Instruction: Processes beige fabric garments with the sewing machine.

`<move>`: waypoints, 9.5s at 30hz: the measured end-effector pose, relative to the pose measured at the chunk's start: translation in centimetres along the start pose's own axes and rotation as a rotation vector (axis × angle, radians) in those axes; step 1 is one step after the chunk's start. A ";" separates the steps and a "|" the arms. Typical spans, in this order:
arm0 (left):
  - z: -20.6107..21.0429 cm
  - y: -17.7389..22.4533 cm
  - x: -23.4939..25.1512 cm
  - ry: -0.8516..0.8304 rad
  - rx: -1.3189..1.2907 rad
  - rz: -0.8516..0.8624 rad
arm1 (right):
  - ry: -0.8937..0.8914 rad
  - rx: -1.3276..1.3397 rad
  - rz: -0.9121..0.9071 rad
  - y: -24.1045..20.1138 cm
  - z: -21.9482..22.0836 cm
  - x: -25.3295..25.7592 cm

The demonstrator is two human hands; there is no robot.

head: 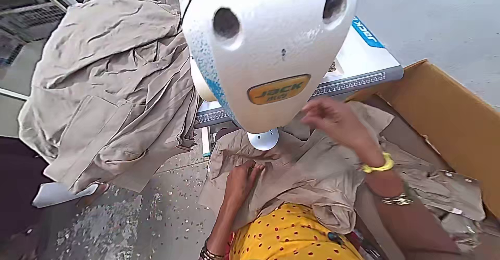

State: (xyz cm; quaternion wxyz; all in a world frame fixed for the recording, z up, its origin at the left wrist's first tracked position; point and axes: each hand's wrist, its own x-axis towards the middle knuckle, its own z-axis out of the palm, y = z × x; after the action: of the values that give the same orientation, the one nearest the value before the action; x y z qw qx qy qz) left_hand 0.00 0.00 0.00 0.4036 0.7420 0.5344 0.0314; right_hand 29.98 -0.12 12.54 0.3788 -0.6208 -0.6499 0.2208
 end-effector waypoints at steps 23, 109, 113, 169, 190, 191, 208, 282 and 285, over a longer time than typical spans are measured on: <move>-10.2 8.1 0.0 0.369 -0.676 0.237 | -0.232 0.101 0.205 -3.5 3.1 3.0; -9.0 4.0 0.9 0.650 0.221 0.438 | 0.139 -0.684 -0.135 6.5 -0.2 8.2; -8.6 6.6 1.4 0.391 -0.177 0.261 | 0.049 -0.723 -0.119 7.0 0.8 12.0; -10.4 1.8 0.5 0.544 -0.014 0.368 | 0.107 -0.483 -0.171 3.0 2.6 5.1; -7.2 7.7 2.0 0.428 -0.678 0.176 | 0.150 -0.693 -0.086 6.7 1.7 9.1; -7.2 7.6 2.1 0.430 -0.682 0.187 | 0.146 -0.708 -0.082 6.7 1.5 9.8; -6.0 8.7 -3.1 0.684 -0.127 0.551 | 0.246 -0.325 -0.434 -1.2 2.7 3.9; -8.7 6.4 -5.4 0.502 -0.427 0.576 | -0.228 0.188 -0.605 -5.4 6.6 0.4; -10.9 3.2 -5.2 0.635 -0.447 0.420 | -0.199 0.217 -0.381 -4.2 5.8 -0.1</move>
State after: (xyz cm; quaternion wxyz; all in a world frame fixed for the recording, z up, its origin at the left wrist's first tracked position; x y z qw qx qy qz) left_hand -5.00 1.60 11.34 0.3549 0.6827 0.4494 0.4539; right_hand 22.81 0.28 12.11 0.4124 -0.4179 -0.7616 0.2742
